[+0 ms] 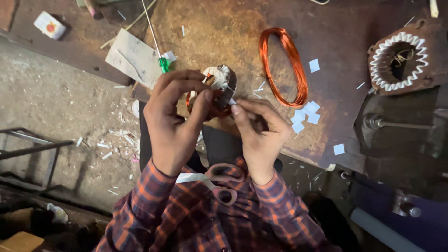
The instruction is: The person winds copper wire around a stator core, securing the wire with small white tape pieces. They use scissors to cut the tape and continue winding the wire around the core.
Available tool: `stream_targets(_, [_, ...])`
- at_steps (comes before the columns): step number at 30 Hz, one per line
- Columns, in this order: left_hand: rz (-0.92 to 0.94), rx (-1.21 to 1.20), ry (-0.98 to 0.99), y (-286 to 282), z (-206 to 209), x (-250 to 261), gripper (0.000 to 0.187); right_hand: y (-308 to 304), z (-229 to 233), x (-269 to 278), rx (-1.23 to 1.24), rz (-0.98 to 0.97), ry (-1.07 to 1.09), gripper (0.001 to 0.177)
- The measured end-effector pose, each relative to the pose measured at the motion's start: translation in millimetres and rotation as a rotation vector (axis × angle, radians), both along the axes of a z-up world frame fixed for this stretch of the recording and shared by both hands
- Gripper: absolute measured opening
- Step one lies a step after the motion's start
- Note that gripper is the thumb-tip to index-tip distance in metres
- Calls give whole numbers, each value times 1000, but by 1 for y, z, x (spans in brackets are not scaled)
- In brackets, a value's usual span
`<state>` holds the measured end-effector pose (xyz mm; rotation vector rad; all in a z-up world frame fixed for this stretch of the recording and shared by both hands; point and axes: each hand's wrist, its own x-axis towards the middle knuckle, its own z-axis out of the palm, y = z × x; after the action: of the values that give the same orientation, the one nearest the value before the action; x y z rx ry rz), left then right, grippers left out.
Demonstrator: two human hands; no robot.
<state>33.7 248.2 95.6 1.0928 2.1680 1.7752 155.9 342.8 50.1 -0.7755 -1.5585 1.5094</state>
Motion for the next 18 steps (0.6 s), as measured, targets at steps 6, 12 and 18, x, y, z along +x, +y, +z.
stream_targets(6, [-13, 8, 16, 3, -2, -4, 10, -1, -3, 1, 136, -39, -84, 11])
stream_targets(12, [-27, 34, -17, 5, -6, -6, 10, -4, -6, 1, 144, -81, -96, 11])
stream_targets(18, [-27, 40, -51, 6, -8, -6, 10, -5, -8, 1, 144, -77, -84, 10])
